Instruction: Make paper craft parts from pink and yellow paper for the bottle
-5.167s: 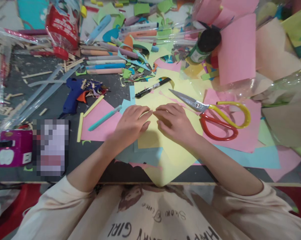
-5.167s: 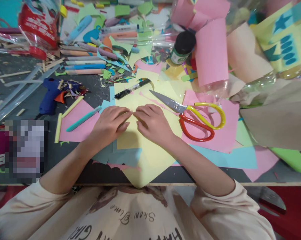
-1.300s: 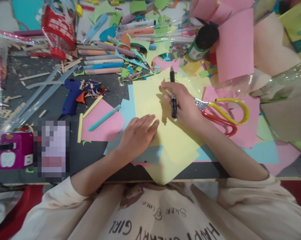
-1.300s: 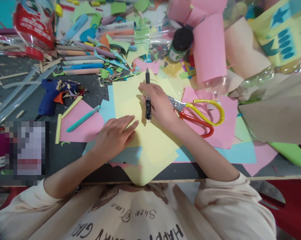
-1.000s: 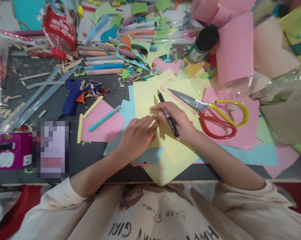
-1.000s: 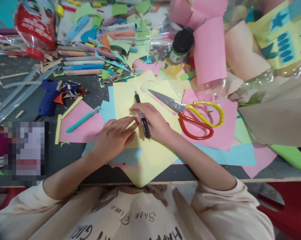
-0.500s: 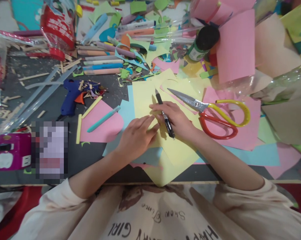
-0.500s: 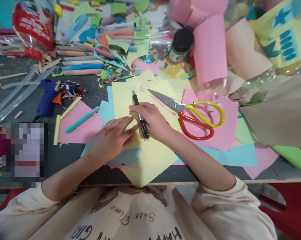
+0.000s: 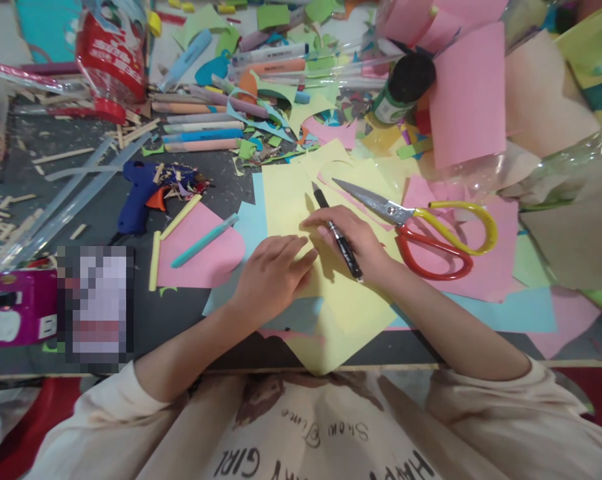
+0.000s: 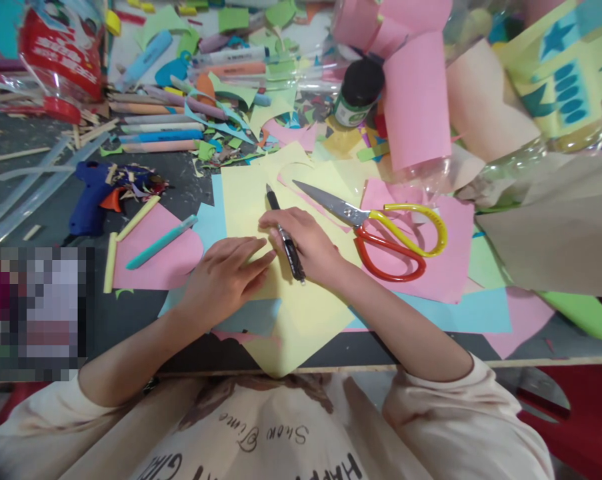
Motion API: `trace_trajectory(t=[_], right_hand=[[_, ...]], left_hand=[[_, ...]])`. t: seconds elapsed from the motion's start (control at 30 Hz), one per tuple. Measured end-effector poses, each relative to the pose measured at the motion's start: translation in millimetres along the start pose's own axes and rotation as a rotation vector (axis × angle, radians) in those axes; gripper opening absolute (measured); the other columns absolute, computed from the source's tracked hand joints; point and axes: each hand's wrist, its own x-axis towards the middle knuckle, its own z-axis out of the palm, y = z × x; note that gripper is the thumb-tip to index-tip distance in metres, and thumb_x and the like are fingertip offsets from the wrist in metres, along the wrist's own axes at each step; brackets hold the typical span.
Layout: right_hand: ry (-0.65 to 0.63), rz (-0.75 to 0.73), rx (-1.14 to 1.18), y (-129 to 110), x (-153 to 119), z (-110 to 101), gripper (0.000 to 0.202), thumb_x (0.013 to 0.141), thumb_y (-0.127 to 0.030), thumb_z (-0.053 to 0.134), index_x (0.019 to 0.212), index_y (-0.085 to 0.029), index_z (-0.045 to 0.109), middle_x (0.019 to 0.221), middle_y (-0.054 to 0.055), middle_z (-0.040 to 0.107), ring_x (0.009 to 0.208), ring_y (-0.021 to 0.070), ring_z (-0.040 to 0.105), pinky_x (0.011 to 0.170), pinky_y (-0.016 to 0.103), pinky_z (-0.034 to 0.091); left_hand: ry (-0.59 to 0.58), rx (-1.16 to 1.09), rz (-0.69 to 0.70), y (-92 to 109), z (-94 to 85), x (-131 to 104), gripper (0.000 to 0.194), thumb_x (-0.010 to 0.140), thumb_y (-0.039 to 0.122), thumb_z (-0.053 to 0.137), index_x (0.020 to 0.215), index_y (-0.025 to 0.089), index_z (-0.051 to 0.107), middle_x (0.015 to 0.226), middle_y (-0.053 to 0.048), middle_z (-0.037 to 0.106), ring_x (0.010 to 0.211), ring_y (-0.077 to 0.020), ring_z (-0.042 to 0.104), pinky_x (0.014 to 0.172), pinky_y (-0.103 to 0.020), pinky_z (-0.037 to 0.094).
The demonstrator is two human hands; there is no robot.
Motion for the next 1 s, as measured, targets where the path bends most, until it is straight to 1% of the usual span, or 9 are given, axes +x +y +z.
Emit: trace_trajectory(t=[0.27, 0.43, 0.53, 0.6, 0.7, 0.77, 0.83, 0.93, 1.0], right_hand=[[-0.059, 0.041, -0.016, 0.6, 2.9, 0.1, 0.02, 0.099, -0.029, 0.043, 0.105, -0.023, 0.061, 0.1, 0.006, 0.074, 0.095, 0.0197, 0.067, 0.087, 0.038, 0.052], [-0.062, 0.051, 0.002, 0.7, 3.2, 0.4, 0.02, 0.098, -0.027, 0.044, 0.106, -0.022, 0.061, 0.101, 0.007, 0.074, 0.095, 0.0202, 0.067, 0.088, 0.039, 0.052], [-0.041, 0.071, 0.052, 0.3, 2.8, 0.0, 0.02, 0.098, -0.032, 0.046, 0.106, -0.022, 0.062, 0.103, 0.007, 0.073, 0.097, 0.0202, 0.067, 0.088, 0.039, 0.053], [0.027, 0.107, 0.127, -1.0, 2.1, -1.5, 0.021, 0.096, -0.038, 0.051, 0.102, -0.022, 0.064, 0.1, 0.007, 0.074, 0.093, 0.0197, 0.068, 0.084, 0.037, 0.054], [0.178, 0.227, 0.23, -4.5, 1.6, -5.3, 0.031, 0.092, -0.048, 0.057, 0.08, -0.021, 0.066, 0.08, 0.004, 0.073, 0.077, 0.0173, 0.068, 0.074, 0.034, 0.054], [0.216, 0.314, 0.327, -6.3, 3.0, -6.8, 0.042, 0.092, -0.055, 0.054, 0.07, -0.021, 0.064, 0.068, 0.002, 0.069, 0.064, 0.0142, 0.065, 0.066, 0.032, 0.052], [0.196, 0.366, 0.462, -6.9, 7.2, -5.9, 0.047, 0.091, -0.063, 0.048, 0.081, -0.02, 0.066, 0.068, 0.001, 0.068, 0.056, 0.0113, 0.061, 0.057, 0.028, 0.049], [0.151, 0.406, 0.594, -6.0, 19.1, 0.6, 0.056, 0.088, -0.071, 0.043, 0.102, -0.02, 0.064, 0.076, 0.001, 0.069, 0.057, 0.0102, 0.062, 0.05, 0.025, 0.045], [0.123, 0.417, 0.608, -4.9, 29.4, 6.8, 0.052, 0.087, -0.068, 0.05, 0.093, -0.019, 0.065, 0.078, 0.001, 0.067, 0.061, 0.0104, 0.062, 0.051, 0.024, 0.046]], left_hand=[[-0.001, 0.061, -0.007, 4.6, -3.7, 1.8, 0.024, 0.096, 0.018, 0.047, 0.108, 0.013, 0.067, 0.112, -0.01, 0.073, 0.098, -0.0205, 0.068, 0.086, -0.035, 0.05], [-0.122, 0.173, -0.003, 13.1, -12.7, 1.6, 0.03, 0.098, 0.02, 0.045, 0.118, 0.012, 0.065, 0.126, -0.009, 0.07, 0.101, -0.021, 0.067, 0.08, -0.034, 0.049], [-0.146, 0.165, -0.003, 15.2, -14.9, 1.6, 0.031, 0.097, 0.019, 0.046, 0.119, 0.009, 0.064, 0.127, -0.011, 0.068, 0.098, -0.0213, 0.067, 0.08, -0.034, 0.05], [-0.147, 0.135, -0.011, 14.7, -13.8, 1.0, 0.03, 0.097, 0.019, 0.046, 0.12, 0.009, 0.063, 0.127, -0.013, 0.068, 0.098, -0.0214, 0.067, 0.081, -0.035, 0.051], [-0.135, 0.099, -0.026, 12.5, -9.6, -0.7, 0.028, 0.096, 0.018, 0.048, 0.119, 0.01, 0.062, 0.126, -0.014, 0.068, 0.101, -0.0219, 0.066, 0.084, -0.035, 0.052], [-0.101, 0.086, -0.028, 10.9, -6.6, -1.8, 0.026, 0.096, 0.018, 0.049, 0.117, 0.011, 0.062, 0.122, -0.013, 0.069, 0.107, -0.0231, 0.066, 0.089, -0.036, 0.053], [-0.065, 0.082, -0.025, 9.6, -4.1, -2.5, 0.024, 0.096, 0.019, 0.05, 0.115, 0.012, 0.062, 0.119, -0.013, 0.07, 0.115, -0.0243, 0.064, 0.094, -0.037, 0.052], [-0.038, 0.078, -0.024, 8.2, -2.0, -2.4, 0.021, 0.096, 0.019, 0.049, 0.112, 0.013, 0.062, 0.119, -0.012, 0.07, 0.121, -0.0249, 0.062, 0.098, -0.037, 0.053], [-0.042, 0.069, -0.028, 7.7, -1.5, -1.6, 0.021, 0.096, 0.018, 0.047, 0.111, 0.014, 0.061, 0.119, -0.011, 0.07, 0.122, -0.0249, 0.063, 0.098, -0.037, 0.054]])
